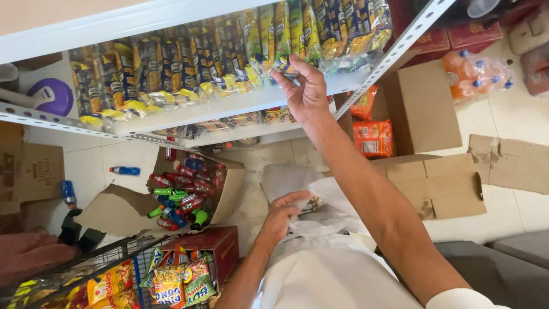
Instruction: The person takes packaged snack items from a white plastic bag and places them onto a white wire shelf. The person repeatedly reaches into the bag, retrieves stacks of snacks, and arranges them on the shelf.
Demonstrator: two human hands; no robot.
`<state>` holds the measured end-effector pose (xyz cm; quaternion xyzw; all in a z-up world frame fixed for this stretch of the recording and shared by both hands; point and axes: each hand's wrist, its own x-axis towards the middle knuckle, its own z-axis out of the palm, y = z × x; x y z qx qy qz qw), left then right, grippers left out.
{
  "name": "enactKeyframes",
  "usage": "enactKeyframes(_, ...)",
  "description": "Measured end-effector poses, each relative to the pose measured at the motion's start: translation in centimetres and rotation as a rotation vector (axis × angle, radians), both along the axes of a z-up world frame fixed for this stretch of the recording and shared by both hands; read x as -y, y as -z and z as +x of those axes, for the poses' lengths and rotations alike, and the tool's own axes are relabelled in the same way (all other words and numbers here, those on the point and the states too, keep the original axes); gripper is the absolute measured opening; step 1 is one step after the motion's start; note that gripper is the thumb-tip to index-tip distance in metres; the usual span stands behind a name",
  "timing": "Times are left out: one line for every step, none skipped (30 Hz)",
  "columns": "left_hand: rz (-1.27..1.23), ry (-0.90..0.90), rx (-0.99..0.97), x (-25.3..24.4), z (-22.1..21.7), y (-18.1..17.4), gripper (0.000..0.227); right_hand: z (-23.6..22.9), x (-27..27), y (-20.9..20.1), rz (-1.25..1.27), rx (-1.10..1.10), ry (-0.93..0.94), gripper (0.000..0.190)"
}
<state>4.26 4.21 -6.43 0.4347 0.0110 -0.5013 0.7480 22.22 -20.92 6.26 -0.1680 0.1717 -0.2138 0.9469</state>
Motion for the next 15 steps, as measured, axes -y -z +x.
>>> enactKeyframes(0.000, -0.009, 0.003, -0.3, -0.4, 1.0, 0.059, 0.4, 0.0, 0.0, 0.000, 0.003, -0.009, 0.023)
enactKeyframes(0.077, 0.051, -0.010, -0.6, -0.9, 2.1, 0.059, 0.8, 0.0, -0.1, -0.004, 0.009, 0.011, 0.025)
enactKeyframes(0.153, 0.110, -0.024, -0.9, -1.3, 3.1, 0.059, 1.2, 0.0, -0.1, -0.010, 0.015, 0.029, 0.027)
enactKeyframes(0.152, 0.100, -0.022, -1.1, -1.5, 4.1, 0.059, 1.5, 0.1, -0.4, -0.010, 0.017, 0.020, 0.027)
enactKeyframes(0.184, 0.131, -0.033, -1.3, -1.6, 5.0, 0.057, 1.7, 0.2, -0.7, -0.003, 0.029, 0.032, 0.030)
enactKeyframes(0.216, 0.162, -0.044, -1.5, -1.8, 6.0, 0.056, 2.0, 0.4, -1.0, 0.004, 0.040, 0.043, 0.032)
enactKeyframes(0.217, 0.154, -0.044, -1.7, -1.6, 5.7, 0.056, 2.2, 0.4, -1.2, 0.006, 0.040, 0.036, 0.032)
enactKeyframes(0.226, 0.177, -0.014, -1.9, -1.5, 5.3, 0.055, 2.4, 0.4, -1.4, -0.003, 0.026, 0.059, 0.034)
enactKeyframes(0.235, 0.201, 0.019, -2.0, -1.2, 5.0, 0.054, 2.6, 0.4, -1.7, -0.013, 0.014, 0.084, 0.036)
enactKeyframes(0.235, 0.195, 0.021, -2.2, -1.1, 4.9, 0.054, 2.7, 0.5, -1.9, -0.012, 0.016, 0.079, 0.036)
enactKeyframes(0.255, 0.194, 0.021, -2.3, -1.0, 4.8, 0.051, 2.9, 0.5, -2.1, -0.026, -0.010, 0.094, 0.037)
enactKeyframes(0.276, 0.192, 0.022, -2.5, -0.9, 4.7, 0.048, 3.0, 0.6, -2.3, -0.040, -0.036, 0.109, 0.038)
enactKeyframes(0.278, 0.189, 0.023, -2.7, -1.1, 5.0, 0.048, 3.0, 0.5, -2.5, -0.038, -0.034, 0.106, 0.038)
enactKeyframes(0.307, 0.187, 0.045, -2.9, -1.2, 5.3, 0.046, 3.1, 0.4, -2.6, -0.043, -0.024, 0.109, 0.042)
enactKeyframes(0.334, 0.187, 0.068, -3.0, -1.3, 5.5, 0.045, 3.1, 0.5, -2.8, -0.051, -0.012, 0.115, 0.045)
